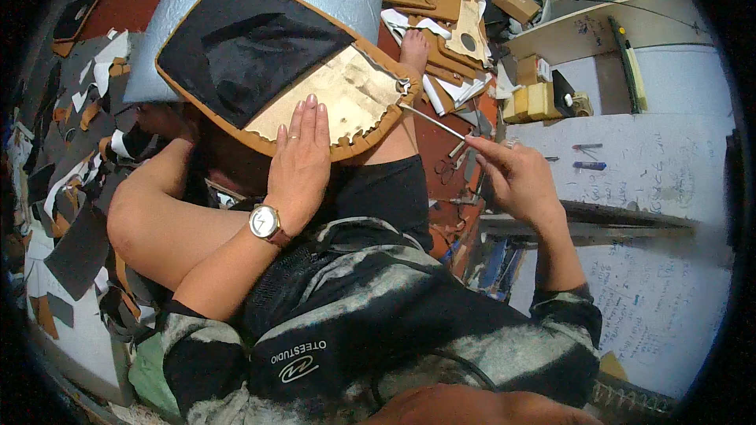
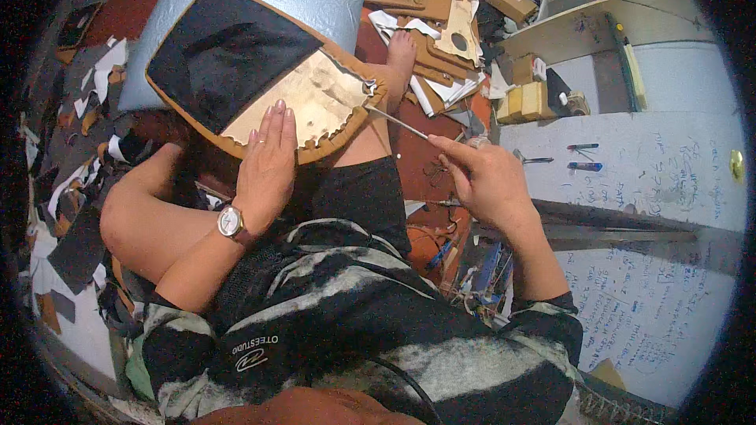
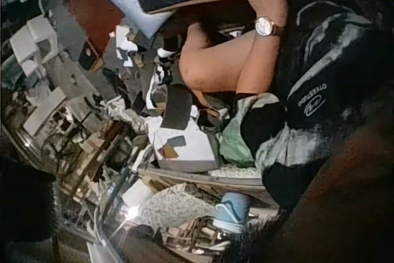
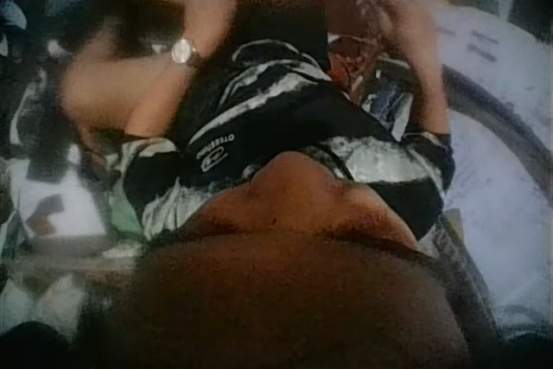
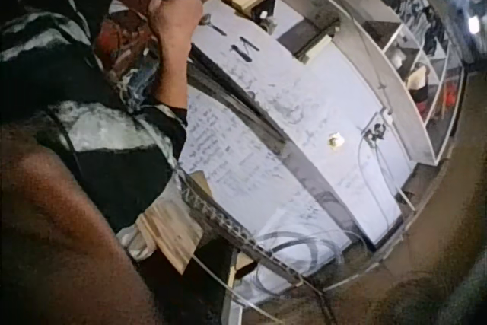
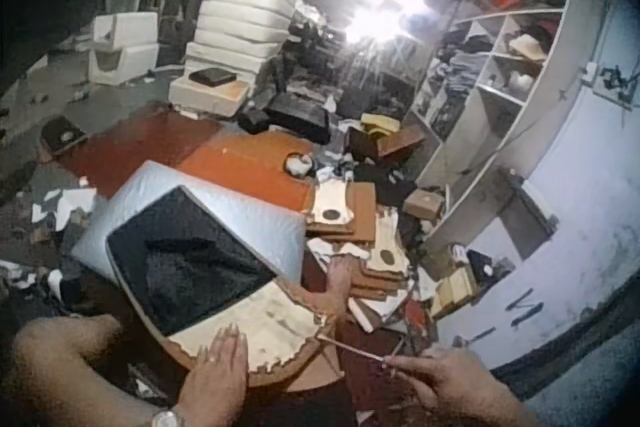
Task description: The person sits on the floor and attaches a black fabric panel to a curved wooden frame using a staple gun. They repeatedly pull and smooth the fabric, then drive staples along the edges to secure it. The person also uses a small metal tool to tuck and adjust the fabric at the corners.
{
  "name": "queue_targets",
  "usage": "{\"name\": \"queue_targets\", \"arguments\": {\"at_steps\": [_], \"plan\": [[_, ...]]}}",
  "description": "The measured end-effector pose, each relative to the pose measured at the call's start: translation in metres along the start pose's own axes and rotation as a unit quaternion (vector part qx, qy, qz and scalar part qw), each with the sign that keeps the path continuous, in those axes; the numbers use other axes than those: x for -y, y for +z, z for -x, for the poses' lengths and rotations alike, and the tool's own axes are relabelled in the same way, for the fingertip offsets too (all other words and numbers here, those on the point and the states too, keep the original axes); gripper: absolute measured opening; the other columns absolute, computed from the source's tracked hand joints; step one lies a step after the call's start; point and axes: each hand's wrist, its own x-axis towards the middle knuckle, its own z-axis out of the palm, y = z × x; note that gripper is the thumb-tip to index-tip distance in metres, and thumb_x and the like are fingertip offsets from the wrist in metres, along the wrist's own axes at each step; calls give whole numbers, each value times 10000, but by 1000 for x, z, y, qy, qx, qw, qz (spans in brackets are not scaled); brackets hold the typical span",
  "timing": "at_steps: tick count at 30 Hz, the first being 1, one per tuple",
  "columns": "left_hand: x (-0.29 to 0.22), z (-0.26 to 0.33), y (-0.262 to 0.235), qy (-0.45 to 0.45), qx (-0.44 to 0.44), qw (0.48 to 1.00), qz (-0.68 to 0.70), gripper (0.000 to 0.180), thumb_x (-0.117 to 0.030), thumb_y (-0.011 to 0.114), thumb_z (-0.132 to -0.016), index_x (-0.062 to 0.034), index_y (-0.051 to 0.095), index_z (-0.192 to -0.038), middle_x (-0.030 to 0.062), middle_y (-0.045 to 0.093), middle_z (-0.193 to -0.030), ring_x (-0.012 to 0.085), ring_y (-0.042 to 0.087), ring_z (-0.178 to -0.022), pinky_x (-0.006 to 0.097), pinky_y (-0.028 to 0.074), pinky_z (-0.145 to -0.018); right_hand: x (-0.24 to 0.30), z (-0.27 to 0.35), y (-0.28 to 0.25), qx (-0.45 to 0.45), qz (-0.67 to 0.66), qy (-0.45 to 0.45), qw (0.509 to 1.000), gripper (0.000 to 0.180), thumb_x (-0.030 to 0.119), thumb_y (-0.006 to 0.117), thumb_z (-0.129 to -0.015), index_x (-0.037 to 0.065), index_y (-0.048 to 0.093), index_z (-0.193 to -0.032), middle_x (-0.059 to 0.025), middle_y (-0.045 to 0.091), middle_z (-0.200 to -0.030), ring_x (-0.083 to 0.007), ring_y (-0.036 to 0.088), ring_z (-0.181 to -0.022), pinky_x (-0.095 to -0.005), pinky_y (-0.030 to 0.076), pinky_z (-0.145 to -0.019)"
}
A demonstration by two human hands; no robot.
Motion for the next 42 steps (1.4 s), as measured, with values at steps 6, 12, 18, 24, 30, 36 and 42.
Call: {"name": "queue_targets", "arguments": {"at_steps": [6, 12, 18, 24, 30, 36, 42], "plan": [[-8, 0, 4, -25, -12, 998, -60, 568, -43, 519, -1020, 97, 431, -1563, 341, 362, -1657, 523, 384, -1528, 551, 408, -1219, 10, 4, -10, 26, 42, 9, 999, 439, 110, 702, -979, 255, 708, -1394, -159, 665, -865, -384, 647, -789, -484, 509, -716], [-3, -1, 13, -47, -24, 995, -84, 565, -11, 494, -1003, 155, 410, -1537, 353, 408, -1626, 500, 402, -1526, 488, 431, -1219, 22, 1, -11, 35, 58, 11, 998, 443, 114, 709, -971, 245, 707, -1394, -170, 652, -869, -396, 645, -794, -497, 510, -717], [-9, -2, 5, -59, 19, 988, -142, 550, -39, 492, -1027, 121, 422, -1549, 336, 404, -1639, 488, 422, -1521, 579, 468, -1166, 47, -10, -33, 58, 90, 24, 994, 338, 173, 714, -975, 222, 769, -1305, -209, 684, -833, -420, 679, -770, -529, 522, -698], [-5, -1, 7, -58, 15, 990, -126, 551, -44, 495, -1037, 100, 417, -1563, 340, 392, -1643, 508, 428, -1511, 629, 485, -1123, 67, -44, -60, 95, 140, -8, 986, 219, 233, 709, -951, 165, 821, -1126, -215, 748, -856, -407, 743, -821, -528, 582, -734], [-9, -3, 7, -59, 5, 992, -109, 560, -31, 496, -1031, 50, 422, -1580, 355, 387, -1638, 551, 437, -1485, 656, 484, -1106, 70, -59, -59, 138, 211, -44, 967, 212, 202, 642, -985, 146, 822, -1083, -210, 748, -837, -404, 752, -827, -531, 595, -760], [-7, -3, 12, -50, -31, 993, -104, 542, -47, 501, -1034, 33, 451, -1568, 349, 417, -1623, 538, 466, -1470, 644, 502, -1080, 91, -35, -37, 126, 201, 29, 971, 240, 169, 642, -995, 123, 796, -1173, -243, 749, -875, -425, 746, -852, -510, 594, -758], [-9, -5, 16, -50, -33, 991, -123, 535, -53, 501, -1035, 20, 461, -1564, 338, 441, -1610, 523, 482, -1464, 638, 503, -1082, 25, -25, -9, 66, -164, 101, 979, 300, 160, 704, -1001, 26, 754, -1265, -213, 788, -996, -335, 774, -911, -407, 592, -837]]}}
